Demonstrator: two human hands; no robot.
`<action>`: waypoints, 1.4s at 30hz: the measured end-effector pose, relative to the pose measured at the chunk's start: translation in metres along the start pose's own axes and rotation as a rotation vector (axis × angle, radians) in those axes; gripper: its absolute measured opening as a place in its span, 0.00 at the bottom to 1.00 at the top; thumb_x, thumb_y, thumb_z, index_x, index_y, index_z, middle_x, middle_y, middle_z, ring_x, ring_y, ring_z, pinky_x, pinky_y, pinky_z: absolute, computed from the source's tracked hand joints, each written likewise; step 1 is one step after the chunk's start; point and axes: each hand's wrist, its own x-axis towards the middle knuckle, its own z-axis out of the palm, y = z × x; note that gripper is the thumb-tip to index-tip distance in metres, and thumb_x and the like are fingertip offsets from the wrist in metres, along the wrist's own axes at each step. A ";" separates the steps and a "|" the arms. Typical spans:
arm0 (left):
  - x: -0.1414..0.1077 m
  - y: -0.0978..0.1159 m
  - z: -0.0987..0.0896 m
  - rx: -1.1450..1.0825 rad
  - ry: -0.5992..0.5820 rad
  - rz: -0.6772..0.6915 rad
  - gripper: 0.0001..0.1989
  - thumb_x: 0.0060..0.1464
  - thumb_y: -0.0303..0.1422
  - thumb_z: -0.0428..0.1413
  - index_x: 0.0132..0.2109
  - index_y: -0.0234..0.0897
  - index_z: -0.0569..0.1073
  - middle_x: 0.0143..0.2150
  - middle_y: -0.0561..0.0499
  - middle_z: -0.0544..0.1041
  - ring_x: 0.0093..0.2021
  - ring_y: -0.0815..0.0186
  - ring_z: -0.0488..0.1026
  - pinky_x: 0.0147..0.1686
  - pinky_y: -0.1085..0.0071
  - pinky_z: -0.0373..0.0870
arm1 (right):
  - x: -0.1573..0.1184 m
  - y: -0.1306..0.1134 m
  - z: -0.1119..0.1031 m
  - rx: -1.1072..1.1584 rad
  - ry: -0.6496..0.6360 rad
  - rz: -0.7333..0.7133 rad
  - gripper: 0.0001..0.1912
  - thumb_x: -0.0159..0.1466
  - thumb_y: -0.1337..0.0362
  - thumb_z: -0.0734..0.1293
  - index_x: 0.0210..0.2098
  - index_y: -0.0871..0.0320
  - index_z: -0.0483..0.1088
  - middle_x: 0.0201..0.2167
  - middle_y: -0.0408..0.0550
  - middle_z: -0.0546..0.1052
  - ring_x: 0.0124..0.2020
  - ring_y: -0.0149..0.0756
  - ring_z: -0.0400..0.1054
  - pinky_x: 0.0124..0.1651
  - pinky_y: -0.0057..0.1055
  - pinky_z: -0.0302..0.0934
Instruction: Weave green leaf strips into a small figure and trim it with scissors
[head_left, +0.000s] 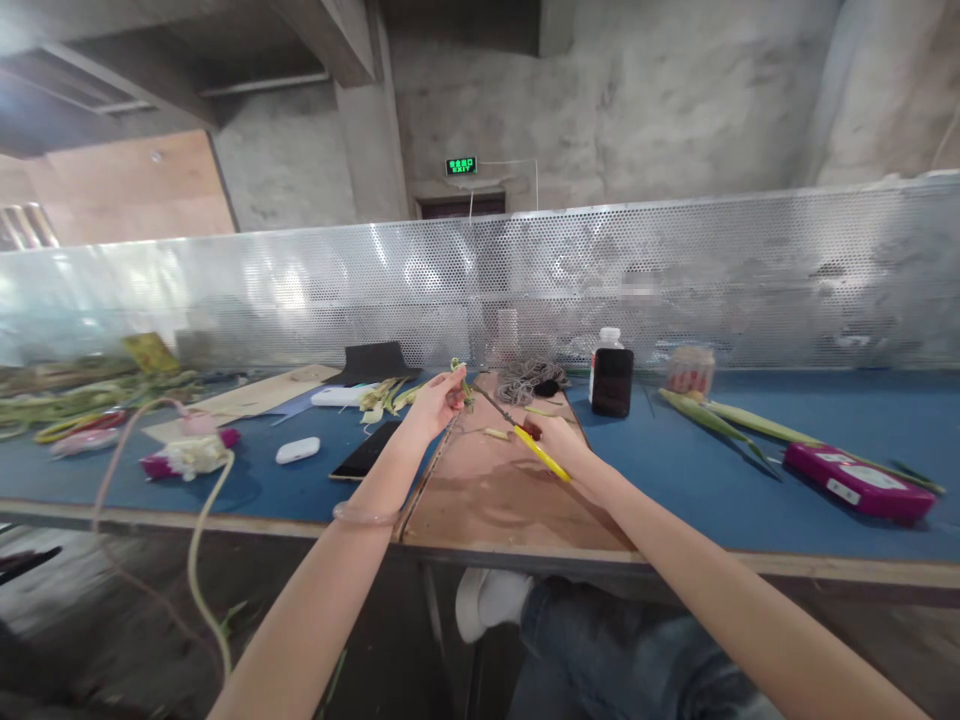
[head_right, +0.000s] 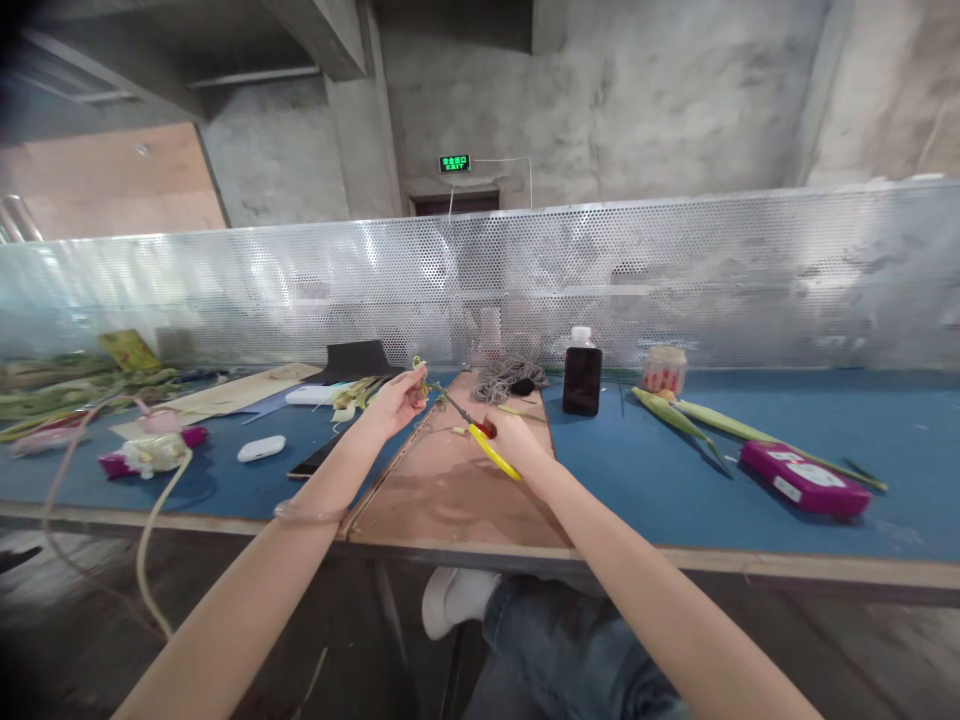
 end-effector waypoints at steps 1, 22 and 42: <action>0.000 0.000 0.000 0.000 0.001 0.000 0.17 0.30 0.33 0.66 0.23 0.33 0.65 0.14 0.61 0.64 0.13 0.78 0.62 0.13 0.80 0.52 | 0.000 0.000 0.000 0.001 0.000 -0.001 0.15 0.56 0.54 0.62 0.20 0.58 0.63 0.18 0.43 0.66 0.20 0.29 0.57 0.24 0.24 0.46; -0.003 0.001 0.003 0.032 0.001 -0.016 0.15 0.31 0.32 0.66 0.22 0.33 0.66 0.14 0.58 0.65 0.15 0.76 0.64 0.13 0.80 0.52 | -0.003 -0.003 -0.002 0.097 -0.052 0.022 0.20 0.55 0.48 0.60 0.21 0.58 0.61 0.19 0.42 0.67 0.21 0.29 0.57 0.23 0.24 0.48; -0.003 0.001 0.003 0.030 -0.001 -0.025 0.16 0.30 0.32 0.66 0.23 0.33 0.65 0.16 0.59 0.66 0.16 0.76 0.66 0.13 0.80 0.52 | -0.001 -0.002 0.002 0.095 0.015 -0.011 0.19 0.54 0.52 0.62 0.18 0.56 0.52 0.16 0.38 0.59 0.20 0.27 0.53 0.23 0.24 0.44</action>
